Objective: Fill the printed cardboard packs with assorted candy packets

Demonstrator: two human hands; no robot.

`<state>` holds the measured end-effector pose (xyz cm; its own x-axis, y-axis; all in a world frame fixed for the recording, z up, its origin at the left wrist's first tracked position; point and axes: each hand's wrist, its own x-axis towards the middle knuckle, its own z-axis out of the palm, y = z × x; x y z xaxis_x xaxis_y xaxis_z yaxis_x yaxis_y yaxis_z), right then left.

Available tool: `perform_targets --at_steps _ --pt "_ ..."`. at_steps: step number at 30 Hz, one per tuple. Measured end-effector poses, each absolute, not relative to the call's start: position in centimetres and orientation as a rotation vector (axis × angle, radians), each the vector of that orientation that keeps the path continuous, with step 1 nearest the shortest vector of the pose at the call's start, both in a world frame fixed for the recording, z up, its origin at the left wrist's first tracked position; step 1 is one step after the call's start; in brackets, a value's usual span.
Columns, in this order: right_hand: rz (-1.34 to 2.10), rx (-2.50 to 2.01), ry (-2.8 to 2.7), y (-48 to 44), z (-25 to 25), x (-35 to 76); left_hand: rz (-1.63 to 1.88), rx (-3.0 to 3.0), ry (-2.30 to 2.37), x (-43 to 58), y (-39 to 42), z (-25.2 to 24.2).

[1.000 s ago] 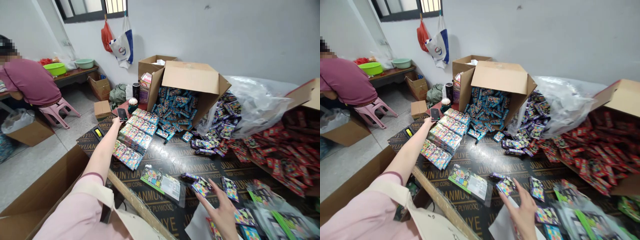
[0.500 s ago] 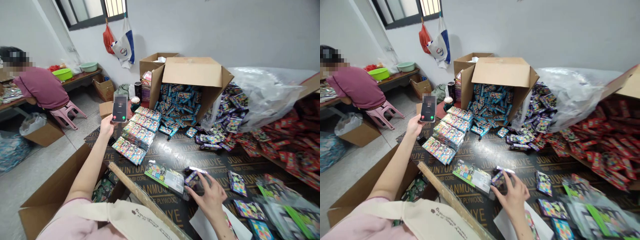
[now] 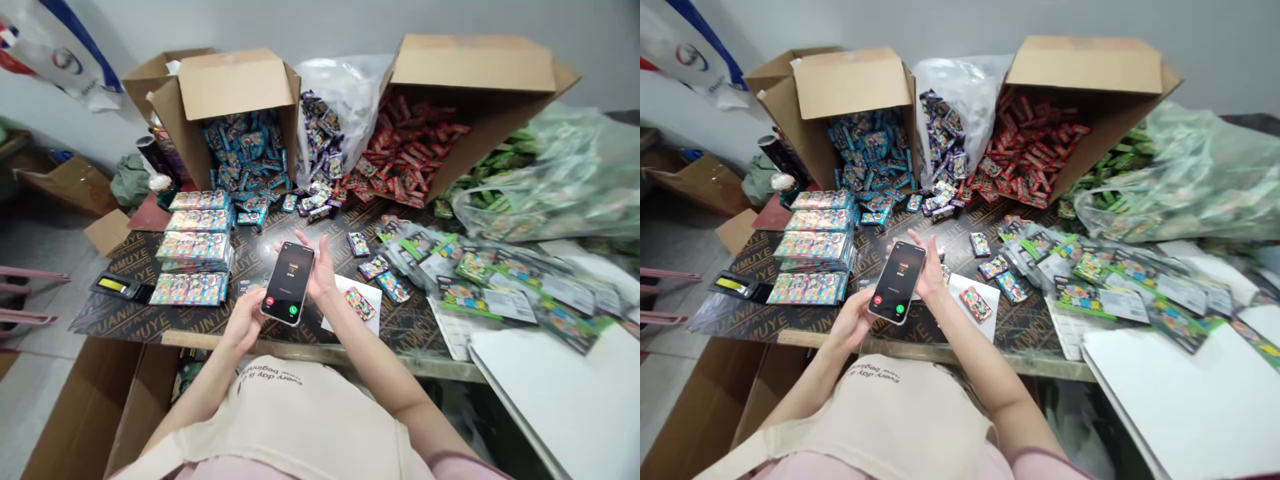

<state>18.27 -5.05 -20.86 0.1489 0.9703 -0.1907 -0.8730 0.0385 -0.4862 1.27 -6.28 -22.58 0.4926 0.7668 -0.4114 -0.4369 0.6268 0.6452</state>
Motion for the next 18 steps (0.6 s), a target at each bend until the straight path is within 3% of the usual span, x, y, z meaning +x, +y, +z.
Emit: perform_targets --at_steps 9,18 --pt "1.423 -0.827 -0.438 -7.3 -21.3 19.0 0.397 0.169 0.381 3.0 -8.7 -22.9" --pt "1.303 -1.076 -0.651 -11.2 -24.1 15.5 0.778 0.182 0.536 2.9 -7.7 -22.9"
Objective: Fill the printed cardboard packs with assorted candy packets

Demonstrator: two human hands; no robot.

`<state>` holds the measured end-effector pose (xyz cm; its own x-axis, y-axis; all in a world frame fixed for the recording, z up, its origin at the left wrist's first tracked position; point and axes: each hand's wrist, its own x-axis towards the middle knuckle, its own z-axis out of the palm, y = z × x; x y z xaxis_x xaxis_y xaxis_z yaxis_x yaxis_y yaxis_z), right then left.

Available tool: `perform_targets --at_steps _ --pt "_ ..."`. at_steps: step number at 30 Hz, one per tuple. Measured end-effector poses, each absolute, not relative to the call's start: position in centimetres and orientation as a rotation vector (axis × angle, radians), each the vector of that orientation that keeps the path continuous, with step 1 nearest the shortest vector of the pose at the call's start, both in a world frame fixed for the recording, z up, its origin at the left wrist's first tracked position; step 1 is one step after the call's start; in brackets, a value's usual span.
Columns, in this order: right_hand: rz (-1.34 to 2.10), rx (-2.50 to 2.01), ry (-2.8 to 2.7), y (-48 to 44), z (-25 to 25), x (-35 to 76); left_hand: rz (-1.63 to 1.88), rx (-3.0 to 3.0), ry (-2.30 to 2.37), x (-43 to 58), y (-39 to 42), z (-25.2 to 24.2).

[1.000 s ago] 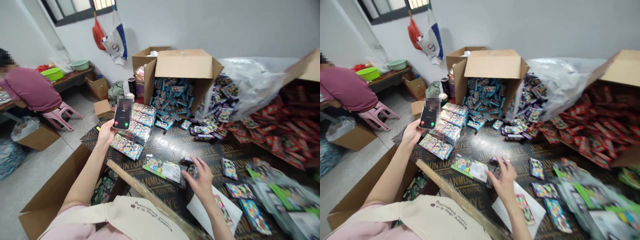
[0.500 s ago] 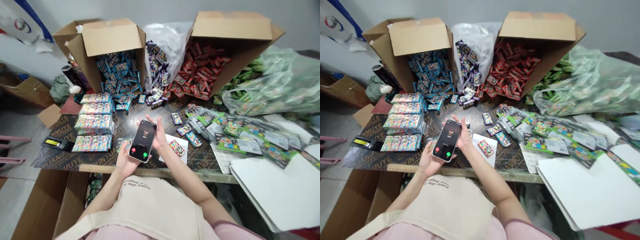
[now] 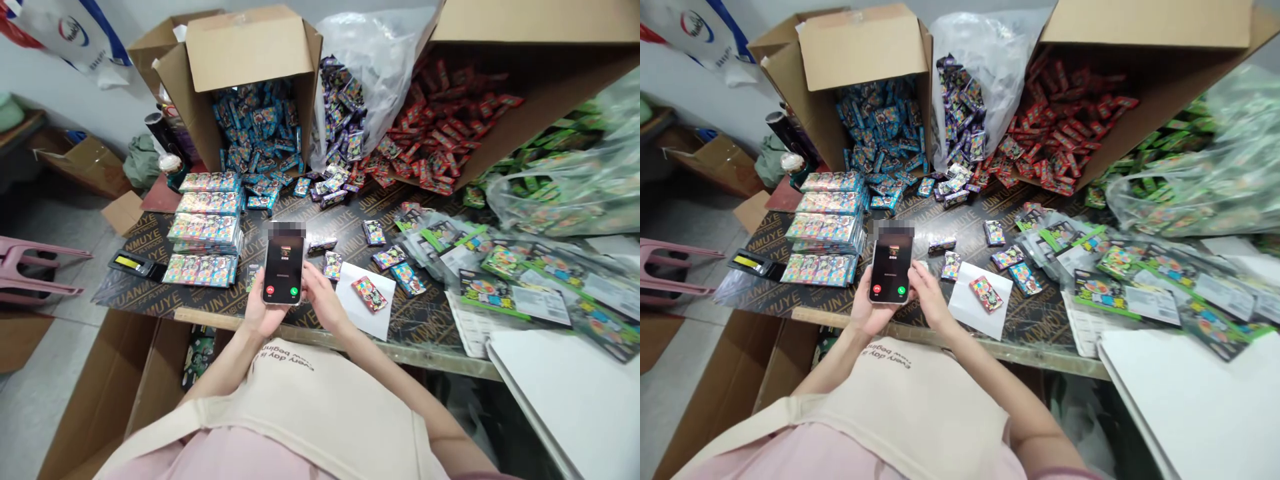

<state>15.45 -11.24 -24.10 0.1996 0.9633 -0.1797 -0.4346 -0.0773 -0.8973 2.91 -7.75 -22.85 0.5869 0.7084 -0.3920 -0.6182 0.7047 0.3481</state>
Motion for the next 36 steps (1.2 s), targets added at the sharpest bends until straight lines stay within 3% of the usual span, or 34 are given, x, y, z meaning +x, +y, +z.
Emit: perform_targets --at_steps 36 --pt "1.223 -1.133 -0.644 -13.3 -25.9 15.8 0.898 0.269 0.550 1.4 -7.8 -22.3"
